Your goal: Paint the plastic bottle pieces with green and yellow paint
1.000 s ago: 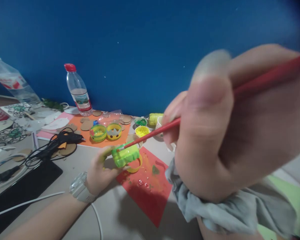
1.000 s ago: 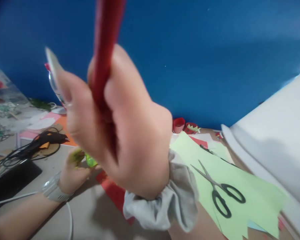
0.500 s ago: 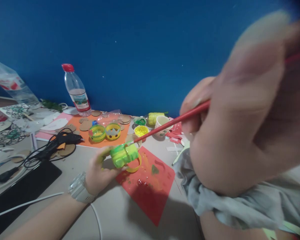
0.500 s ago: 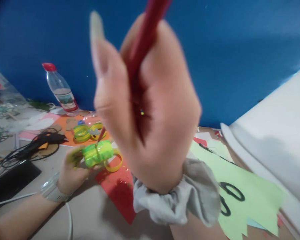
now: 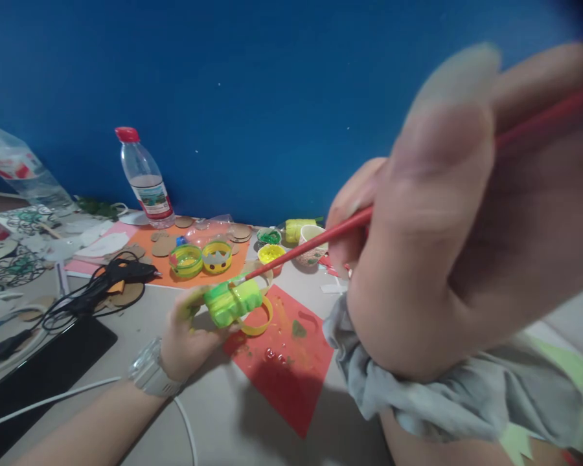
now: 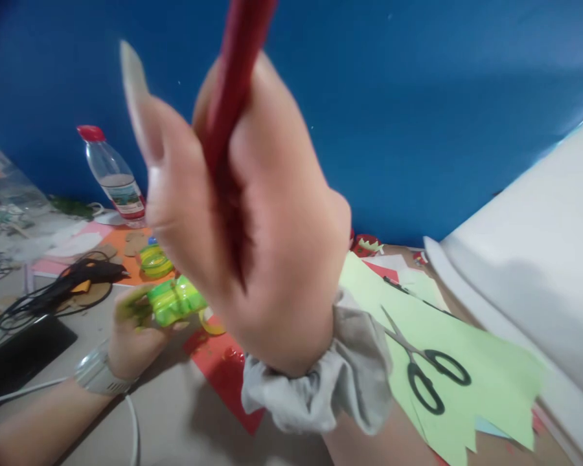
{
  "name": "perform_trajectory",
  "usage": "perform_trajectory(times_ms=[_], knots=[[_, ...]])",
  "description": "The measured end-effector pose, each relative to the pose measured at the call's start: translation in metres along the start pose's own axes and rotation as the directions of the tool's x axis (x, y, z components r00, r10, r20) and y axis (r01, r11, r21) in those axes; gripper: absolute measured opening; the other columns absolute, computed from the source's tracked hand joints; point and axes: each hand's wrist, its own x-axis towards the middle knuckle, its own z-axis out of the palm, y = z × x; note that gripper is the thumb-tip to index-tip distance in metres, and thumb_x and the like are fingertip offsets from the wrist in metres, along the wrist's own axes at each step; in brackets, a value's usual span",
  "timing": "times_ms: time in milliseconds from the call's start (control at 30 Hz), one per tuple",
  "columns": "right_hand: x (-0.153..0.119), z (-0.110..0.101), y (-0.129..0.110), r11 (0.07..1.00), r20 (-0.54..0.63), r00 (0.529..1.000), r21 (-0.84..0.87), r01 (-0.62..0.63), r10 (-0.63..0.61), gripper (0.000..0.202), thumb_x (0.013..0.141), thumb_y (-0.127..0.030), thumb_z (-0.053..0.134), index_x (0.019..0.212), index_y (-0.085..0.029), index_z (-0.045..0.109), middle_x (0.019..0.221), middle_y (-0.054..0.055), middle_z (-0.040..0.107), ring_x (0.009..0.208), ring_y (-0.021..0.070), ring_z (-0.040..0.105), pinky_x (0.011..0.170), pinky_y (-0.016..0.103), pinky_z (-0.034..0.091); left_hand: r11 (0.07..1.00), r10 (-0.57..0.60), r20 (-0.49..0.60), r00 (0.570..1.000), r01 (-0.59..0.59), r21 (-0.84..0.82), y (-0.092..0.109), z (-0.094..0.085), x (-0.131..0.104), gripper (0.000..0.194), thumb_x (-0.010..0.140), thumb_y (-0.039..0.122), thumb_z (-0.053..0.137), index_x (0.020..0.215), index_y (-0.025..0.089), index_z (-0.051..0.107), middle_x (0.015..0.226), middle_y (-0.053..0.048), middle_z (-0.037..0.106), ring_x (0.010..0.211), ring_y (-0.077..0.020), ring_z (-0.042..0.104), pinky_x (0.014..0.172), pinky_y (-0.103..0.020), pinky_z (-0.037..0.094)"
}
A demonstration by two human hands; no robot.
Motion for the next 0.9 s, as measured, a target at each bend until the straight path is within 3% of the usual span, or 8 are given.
perform_trajectory(times_ms=[33,100,133,267,400,567,667,900], knots=[[-0.004,-0.001,0.003,0.997,-0.099,0.993,-0.063,0.053,-0.059,0.054,0.104,-0.054,0.006,0.097,-0.028,0.052,0.073,0.002,0.032,0.06,0.0118,0.045,0.058,0.027,0.042,1.0,-0.004,-0.004,1.0,0.004,0.002,0.001,0.0,0.0,0.057,0.062,0.034,0.083,0.111,0.026,0.055,0.091,0.0,0.067,0.073,-0.0186,0.069,0.064,-0.032,0.06],[-0.008,-0.006,0.012,0.984,-0.069,0.983,-0.075,0.163,-0.168,0.047,0.103,-0.059,0.017,0.096,-0.026,0.05,0.08,0.003,0.034,0.068,0.0135,0.047,0.064,0.03,0.044,1.0,-0.016,-0.011,1.0,0.016,0.006,0.003,0.0,-0.002,0.057,0.061,0.034,0.084,0.109,0.025,0.055,0.092,-0.001,0.066,0.074,-0.0191,0.069,0.065,-0.033,0.059],[-0.008,-0.009,0.016,0.987,0.049,0.988,-0.059,0.149,-0.146,0.043,0.102,-0.06,0.025,0.092,-0.025,0.049,0.08,0.003,0.034,0.069,0.0142,0.048,0.065,0.031,0.046,1.0,-0.021,-0.017,1.0,0.021,0.006,0.003,0.001,-0.003,0.057,0.061,0.036,0.084,0.109,0.025,0.054,0.092,-0.001,0.065,0.075,-0.0191,0.069,0.065,-0.033,0.059],[-0.002,-0.02,0.022,0.998,-0.02,0.999,-0.033,0.049,-0.05,0.029,0.106,-0.039,0.03,0.088,-0.024,0.047,0.074,0.0,0.033,0.065,0.0116,0.048,0.065,0.029,0.046,1.0,-0.005,-0.058,0.998,0.004,-0.004,0.004,0.001,-0.004,0.06,0.06,0.041,0.084,0.11,0.026,0.053,0.092,0.001,0.061,0.07,-0.0154,0.066,0.061,-0.03,0.057],[0.002,-0.016,0.024,0.999,0.04,0.999,0.031,0.034,-0.035,0.023,0.106,-0.027,0.028,0.088,-0.022,0.041,0.073,-0.003,0.034,0.055,0.0059,0.043,0.055,0.023,0.04,1.0,0.015,-0.08,0.997,-0.015,0.001,0.008,0.0,-0.003,0.063,0.058,0.043,0.085,0.109,0.026,0.053,0.091,0.001,0.059,0.069,-0.0148,0.064,0.059,-0.029,0.055],[0.001,-0.009,0.036,0.98,-0.116,0.993,0.198,0.01,0.013,0.031,0.105,-0.033,0.04,0.078,-0.018,0.037,0.068,-0.003,0.034,0.049,0.0046,0.036,0.05,0.022,0.037,1.0,0.023,-0.085,0.996,-0.022,0.016,0.014,0.0,-0.001,0.058,0.063,0.049,0.082,0.109,0.028,0.052,0.092,0.0,0.057,0.068,-0.015,0.062,0.059,-0.03,0.055],[-0.001,-0.008,0.034,0.974,-0.085,0.991,0.21,-0.082,0.102,0.033,0.105,-0.038,0.035,0.079,-0.018,0.038,0.07,-0.003,0.037,0.053,0.0043,0.039,0.056,0.02,0.042,1.0,0.021,-0.086,0.996,-0.019,0.019,0.015,0.0,0.0,0.057,0.064,0.049,0.081,0.108,0.028,0.052,0.09,0.001,0.057,0.066,-0.0148,0.061,0.058,-0.03,0.054],[-0.001,-0.012,0.034,0.987,-0.091,0.994,0.152,-0.051,0.065,0.031,0.104,-0.035,0.041,0.078,-0.018,0.039,0.07,-0.004,0.035,0.053,0.0034,0.038,0.055,0.019,0.04,1.0,0.019,-0.096,0.995,-0.017,0.025,0.014,0.001,-0.001,0.06,0.062,0.049,0.082,0.111,0.03,0.052,0.093,0.001,0.056,0.068,-0.014,0.061,0.06,-0.028,0.053]])
